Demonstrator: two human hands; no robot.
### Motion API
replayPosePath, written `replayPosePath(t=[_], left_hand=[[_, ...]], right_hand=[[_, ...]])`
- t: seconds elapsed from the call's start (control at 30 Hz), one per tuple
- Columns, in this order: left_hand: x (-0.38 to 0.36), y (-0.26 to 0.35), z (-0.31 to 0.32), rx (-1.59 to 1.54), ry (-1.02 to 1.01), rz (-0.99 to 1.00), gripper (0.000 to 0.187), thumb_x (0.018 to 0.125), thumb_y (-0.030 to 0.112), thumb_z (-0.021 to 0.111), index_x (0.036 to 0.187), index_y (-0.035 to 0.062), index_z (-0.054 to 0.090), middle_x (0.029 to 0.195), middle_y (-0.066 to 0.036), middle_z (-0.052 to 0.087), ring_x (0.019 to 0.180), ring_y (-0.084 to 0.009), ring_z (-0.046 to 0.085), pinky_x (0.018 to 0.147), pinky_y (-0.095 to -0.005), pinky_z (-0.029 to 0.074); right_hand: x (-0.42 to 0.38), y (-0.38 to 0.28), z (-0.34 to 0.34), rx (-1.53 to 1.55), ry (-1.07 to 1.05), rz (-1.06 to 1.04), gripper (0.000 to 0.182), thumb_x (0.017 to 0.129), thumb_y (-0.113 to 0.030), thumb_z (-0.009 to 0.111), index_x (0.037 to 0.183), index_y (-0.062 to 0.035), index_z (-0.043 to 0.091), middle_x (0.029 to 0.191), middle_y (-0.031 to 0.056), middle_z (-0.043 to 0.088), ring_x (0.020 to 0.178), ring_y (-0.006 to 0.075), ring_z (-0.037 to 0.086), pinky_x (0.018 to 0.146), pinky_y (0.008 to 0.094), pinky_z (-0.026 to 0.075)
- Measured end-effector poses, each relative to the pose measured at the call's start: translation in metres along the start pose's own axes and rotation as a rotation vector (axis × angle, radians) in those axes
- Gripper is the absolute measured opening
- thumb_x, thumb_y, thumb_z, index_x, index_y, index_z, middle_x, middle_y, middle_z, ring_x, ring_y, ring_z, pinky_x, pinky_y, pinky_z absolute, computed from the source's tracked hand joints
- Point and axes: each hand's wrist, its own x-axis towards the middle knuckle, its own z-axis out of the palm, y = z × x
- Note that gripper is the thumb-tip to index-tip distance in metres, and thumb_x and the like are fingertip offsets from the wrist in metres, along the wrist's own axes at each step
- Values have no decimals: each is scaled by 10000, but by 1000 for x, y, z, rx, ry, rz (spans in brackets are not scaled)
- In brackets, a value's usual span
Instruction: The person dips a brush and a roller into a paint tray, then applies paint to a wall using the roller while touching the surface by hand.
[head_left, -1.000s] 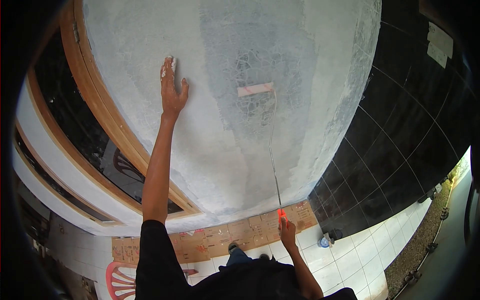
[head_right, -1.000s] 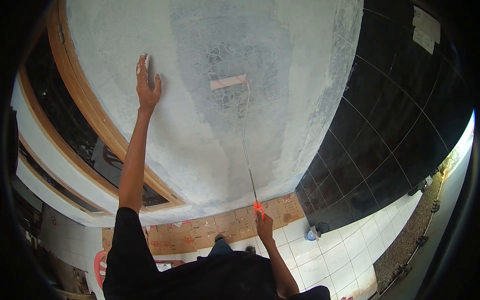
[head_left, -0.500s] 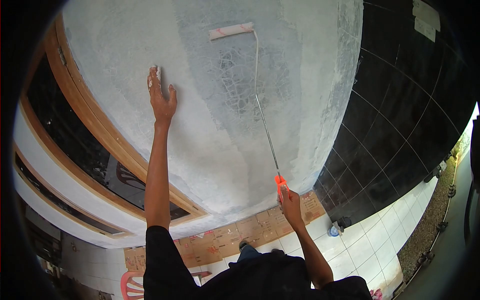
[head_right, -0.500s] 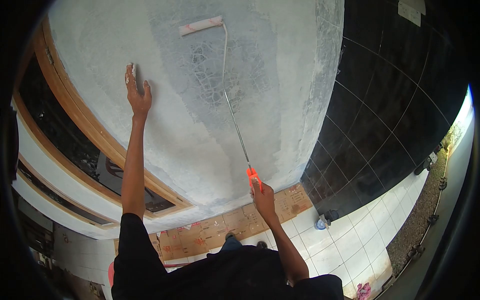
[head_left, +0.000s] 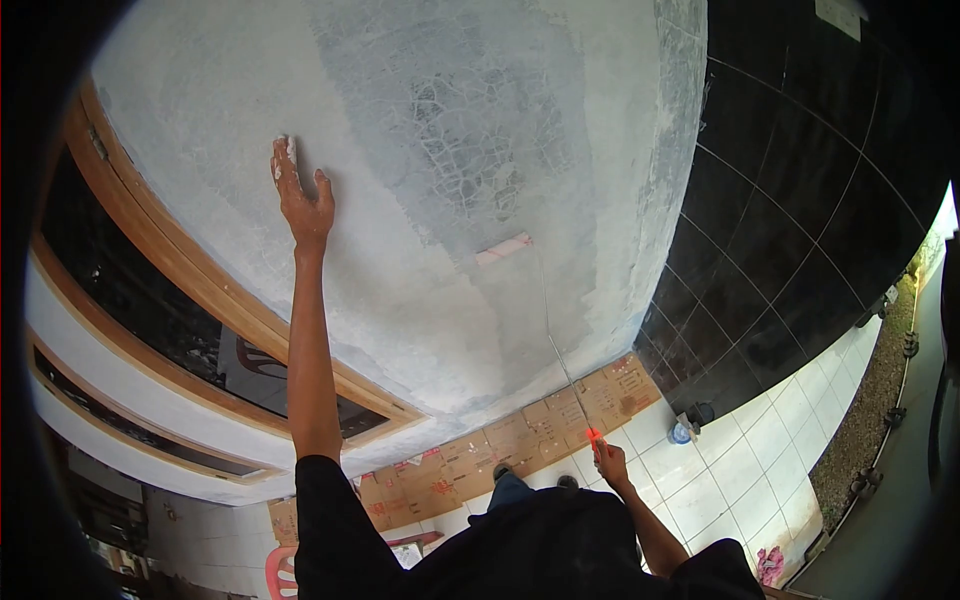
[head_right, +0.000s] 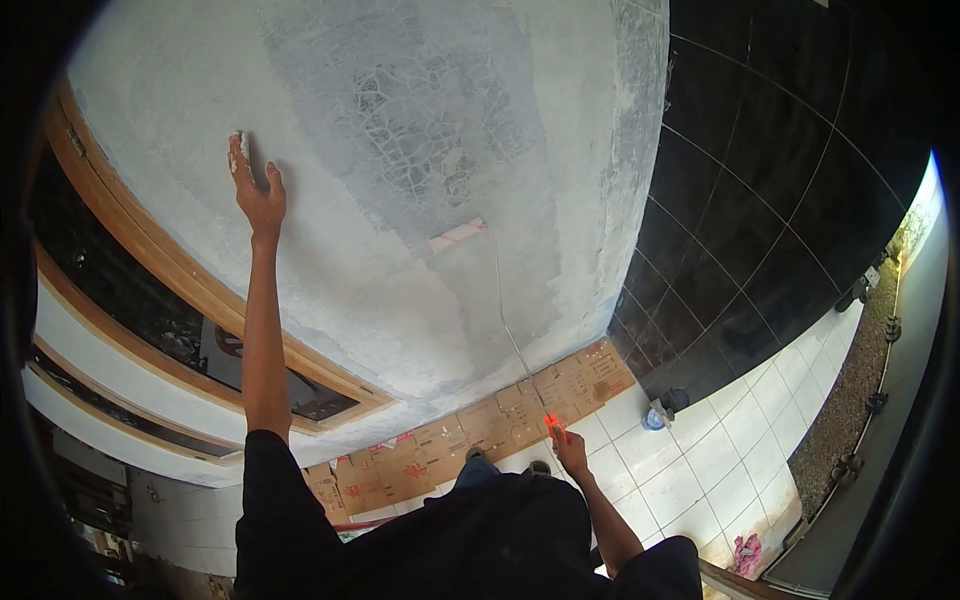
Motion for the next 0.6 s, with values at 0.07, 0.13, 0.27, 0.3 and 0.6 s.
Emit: replayPosePath(t=[0.07,0.13,0.27,0.3,0.6], left_hand=[[0,-1,1,-12,6,-3,675,822,31,528,1433,28,241,1443,-186,345,1352,-344,305,1118,-477,221],[-1,-3,1,-3,10,22,673,828,38,523,1437,36,236,1447,-183,340,1352,-346,304,1119,-477,219],[-1,-3,2,-13,4,12,671,834,46,519,1440,40,231,1450,-180,335,1350,-349,308,1116,-483,224],[-1,-4,2,-21,10,11,670,835,49,519,1440,39,232,1451,-179,334,1347,-350,313,1113,-487,229],[-2,-2,2,-24,11,-6,673,832,49,522,1440,38,233,1453,-173,334,1343,-349,320,1110,-486,236]], right_hand=[[0,10,-3,-15,21,34,527,928,-492,498,597,-82,481,492,-23,416,398,60,380,376,228,297],[-2,-19,0,-25,4,56,507,945,-465,483,639,-60,492,556,-30,436,492,51,397,451,241,335],[26,-83,11,75,-19,-88,479,953,-441,477,652,-70,501,534,-32,429,447,51,391,410,228,310],[37,-101,14,100,-24,-159,482,957,-444,464,647,-77,500,503,-27,420,407,53,386,371,224,290],[64,-96,0,76,-34,-194,481,962,-460,442,646,-97,465,501,-38,399,396,52,365,362,223,267]])
